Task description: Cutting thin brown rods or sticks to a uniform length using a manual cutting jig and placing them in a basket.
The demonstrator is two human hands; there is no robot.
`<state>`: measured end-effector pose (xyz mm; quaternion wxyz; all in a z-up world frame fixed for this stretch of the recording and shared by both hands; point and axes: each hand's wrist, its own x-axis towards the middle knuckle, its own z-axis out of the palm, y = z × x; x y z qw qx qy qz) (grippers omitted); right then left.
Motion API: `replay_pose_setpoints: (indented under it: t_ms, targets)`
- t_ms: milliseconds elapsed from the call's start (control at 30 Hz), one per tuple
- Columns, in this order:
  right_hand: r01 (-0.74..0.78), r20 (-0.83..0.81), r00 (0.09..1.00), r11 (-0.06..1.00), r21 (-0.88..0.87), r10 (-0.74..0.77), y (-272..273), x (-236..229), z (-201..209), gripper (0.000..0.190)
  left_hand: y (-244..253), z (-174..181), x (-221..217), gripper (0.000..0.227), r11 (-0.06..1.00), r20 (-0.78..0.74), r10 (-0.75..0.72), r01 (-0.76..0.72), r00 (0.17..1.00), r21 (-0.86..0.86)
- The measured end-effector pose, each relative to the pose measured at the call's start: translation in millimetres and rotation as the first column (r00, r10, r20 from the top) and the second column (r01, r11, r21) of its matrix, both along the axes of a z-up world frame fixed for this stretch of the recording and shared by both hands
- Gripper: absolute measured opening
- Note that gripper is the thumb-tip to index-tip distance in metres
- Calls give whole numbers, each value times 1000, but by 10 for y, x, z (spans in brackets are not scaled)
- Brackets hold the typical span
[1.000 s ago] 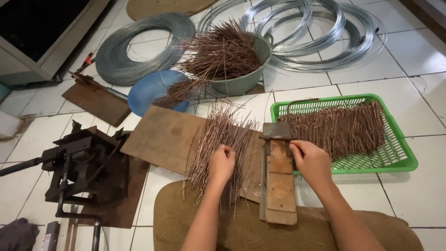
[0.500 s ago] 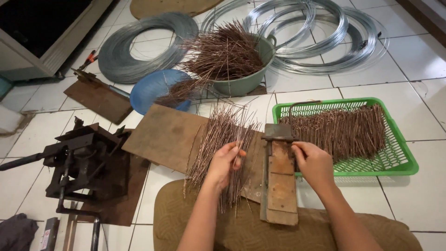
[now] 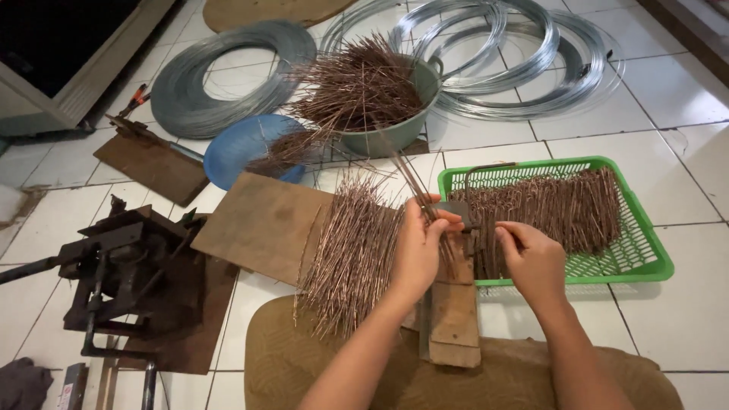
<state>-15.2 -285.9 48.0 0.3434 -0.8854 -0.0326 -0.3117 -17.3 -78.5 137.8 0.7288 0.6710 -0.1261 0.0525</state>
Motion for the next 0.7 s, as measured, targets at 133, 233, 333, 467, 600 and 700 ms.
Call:
replay_pose_setpoints:
  t_ms: [133, 233, 333, 467, 600, 700]
  targets:
    - [-112, -51, 992, 986, 123, 119, 125, -59, 157, 10, -16, 98, -63, 28, 989, -30, 5, -1, 1000, 145]
    - [-272, -120, 944, 930, 249, 308, 285, -156, 323, 16, -40, 41, -42, 29, 994, -43, 1, 4, 999, 105]
    - [-386, -107, 894, 870, 307, 434, 385, -173, 347, 18, -33, -39, 0, 30, 1000, -46, -3, 3, 999, 14]
    - [-411, -83, 891, 870, 272, 447, 426, -167, 276, 15, -22, -113, 23, 32, 996, -76, -16, 10, 997, -84]
    - [-355, -164, 894, 884, 306, 416, 444, -177, 318, 12, -23, -204, 69, 35, 978, -115, -28, 3, 993, -208]
    - [-302, -194, 889, 850, 431, 414, 460, -190, 332, 12, 90, -213, 72, 35, 962, -172, -5, -43, 985, -271]
